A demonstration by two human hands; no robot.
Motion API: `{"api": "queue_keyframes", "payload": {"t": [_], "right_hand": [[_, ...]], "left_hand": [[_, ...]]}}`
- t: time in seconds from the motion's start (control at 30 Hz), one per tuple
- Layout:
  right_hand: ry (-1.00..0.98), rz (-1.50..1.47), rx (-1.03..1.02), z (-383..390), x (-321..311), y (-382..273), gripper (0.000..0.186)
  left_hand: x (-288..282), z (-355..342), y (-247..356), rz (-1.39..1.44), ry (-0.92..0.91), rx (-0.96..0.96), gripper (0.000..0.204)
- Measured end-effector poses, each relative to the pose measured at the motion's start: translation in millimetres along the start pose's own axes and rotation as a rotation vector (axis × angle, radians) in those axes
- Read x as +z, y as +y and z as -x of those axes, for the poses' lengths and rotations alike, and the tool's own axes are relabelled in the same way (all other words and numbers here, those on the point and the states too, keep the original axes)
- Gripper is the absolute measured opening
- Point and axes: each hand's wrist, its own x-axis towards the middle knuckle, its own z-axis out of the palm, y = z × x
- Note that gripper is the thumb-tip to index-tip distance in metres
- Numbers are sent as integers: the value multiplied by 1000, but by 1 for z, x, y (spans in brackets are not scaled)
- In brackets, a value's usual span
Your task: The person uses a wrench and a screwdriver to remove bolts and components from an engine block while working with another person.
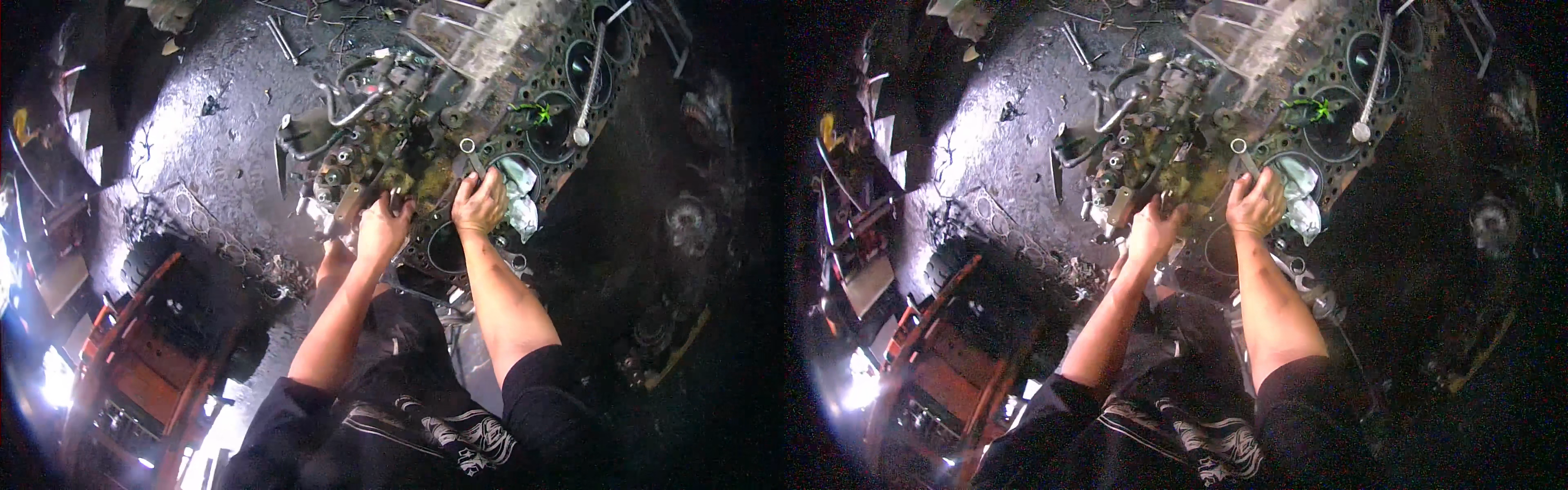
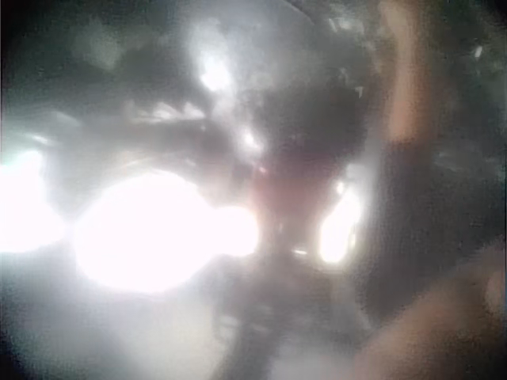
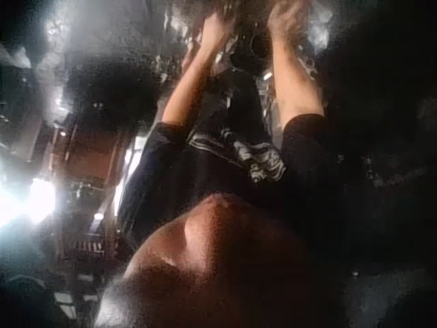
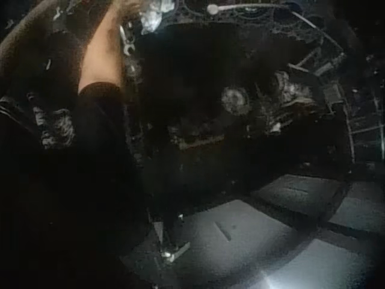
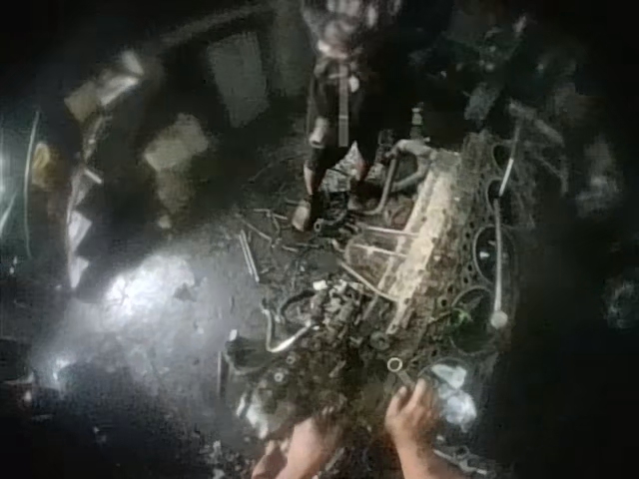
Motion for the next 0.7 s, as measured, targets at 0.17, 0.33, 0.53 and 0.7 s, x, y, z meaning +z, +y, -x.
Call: {"api": "queue_keyframes", "payload": {"t": [0.17,0.33,0.53,0.7], "right_hand": [[-74,11,26,2,-1,-7,37],[31,-15,0,3,-1,-5,34],[-20,-24,78,2,-7,-5,39],[120,-61,55,6,2,5,34]], "left_hand": [[2,-4,-13,115,21,38,38],[-8,-24,2,-88,-182,42,38],[1,-21,-13,-47,-60,358,36],[12,-9,-13,-247,73,335,43]]}}
